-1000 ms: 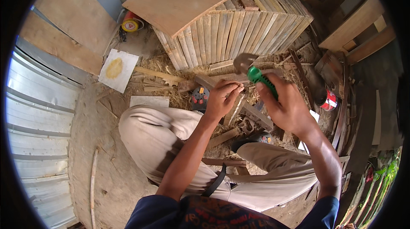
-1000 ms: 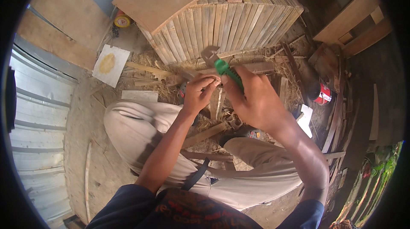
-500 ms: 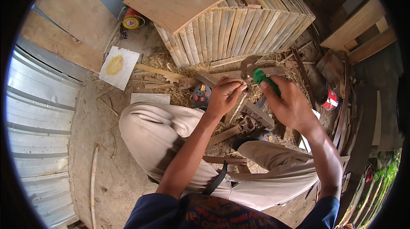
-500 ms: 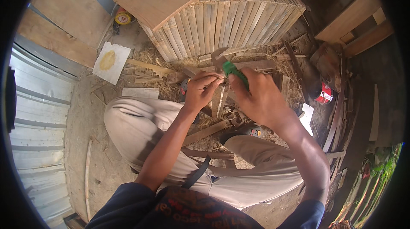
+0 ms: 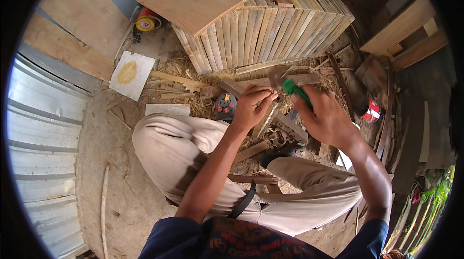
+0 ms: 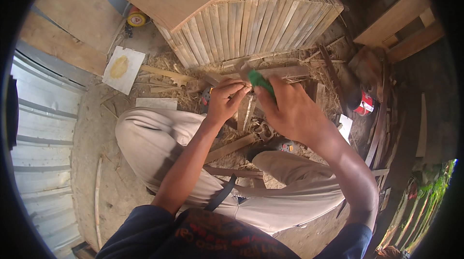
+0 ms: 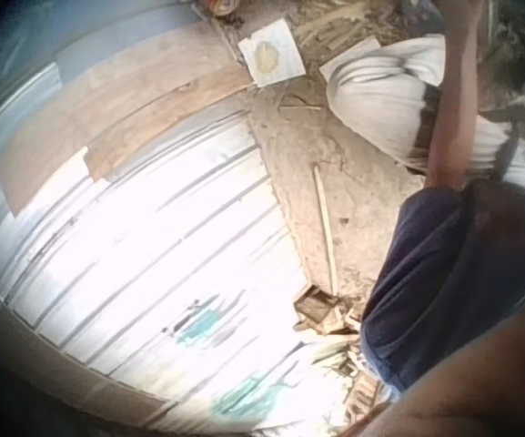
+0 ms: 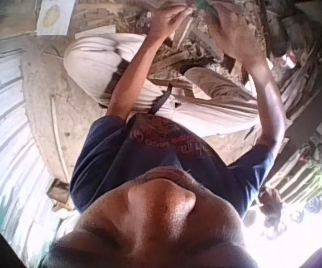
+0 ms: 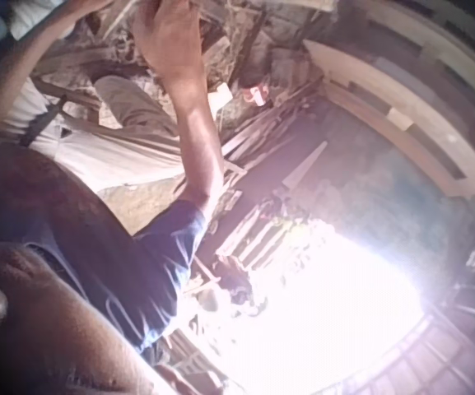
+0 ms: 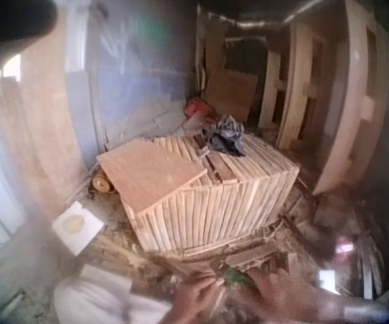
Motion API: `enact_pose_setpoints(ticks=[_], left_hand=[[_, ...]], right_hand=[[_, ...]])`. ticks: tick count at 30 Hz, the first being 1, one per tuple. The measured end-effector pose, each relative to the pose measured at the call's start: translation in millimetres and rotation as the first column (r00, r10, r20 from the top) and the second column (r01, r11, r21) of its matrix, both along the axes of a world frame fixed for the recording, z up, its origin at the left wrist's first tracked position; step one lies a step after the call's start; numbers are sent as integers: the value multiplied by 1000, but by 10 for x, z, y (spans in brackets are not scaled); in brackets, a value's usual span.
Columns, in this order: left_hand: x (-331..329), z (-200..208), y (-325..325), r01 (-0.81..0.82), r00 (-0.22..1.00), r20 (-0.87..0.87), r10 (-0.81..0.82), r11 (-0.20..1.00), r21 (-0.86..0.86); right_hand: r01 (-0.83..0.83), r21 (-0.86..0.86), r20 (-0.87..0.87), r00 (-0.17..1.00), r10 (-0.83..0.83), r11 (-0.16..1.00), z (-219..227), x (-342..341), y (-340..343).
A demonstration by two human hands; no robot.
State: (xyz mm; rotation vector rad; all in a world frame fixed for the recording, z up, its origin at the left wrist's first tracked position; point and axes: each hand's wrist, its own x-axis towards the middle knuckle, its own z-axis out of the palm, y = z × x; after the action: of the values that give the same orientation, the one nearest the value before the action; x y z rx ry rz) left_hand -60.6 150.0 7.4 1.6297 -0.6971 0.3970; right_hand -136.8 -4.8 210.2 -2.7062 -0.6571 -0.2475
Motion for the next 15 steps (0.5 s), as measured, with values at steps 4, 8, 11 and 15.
enact_pose_setpoints(ticks=[4, 8, 11, 15], left_hand=[[11, 8, 35, 18, 999, -36, -18, 1000, 5], [-22, 8, 10, 71, 989, -126, -75, 997, -32], [-58, 3, -26, 92, 986, -131, -103, 992, -87], [-50, 12, -23, 116, 982, -141, -129, 988, -98]], right_hand=[[301, 266, -320, 924, -211, 916, -54, -16, -9], [194, 294, -209, 968, -135, 936, -67, -7, 47], [93, 141, -140, 987, -73, 986, -13, 0, 78], [319, 310, -378, 906, -192, 896, 55, -27, 63]])
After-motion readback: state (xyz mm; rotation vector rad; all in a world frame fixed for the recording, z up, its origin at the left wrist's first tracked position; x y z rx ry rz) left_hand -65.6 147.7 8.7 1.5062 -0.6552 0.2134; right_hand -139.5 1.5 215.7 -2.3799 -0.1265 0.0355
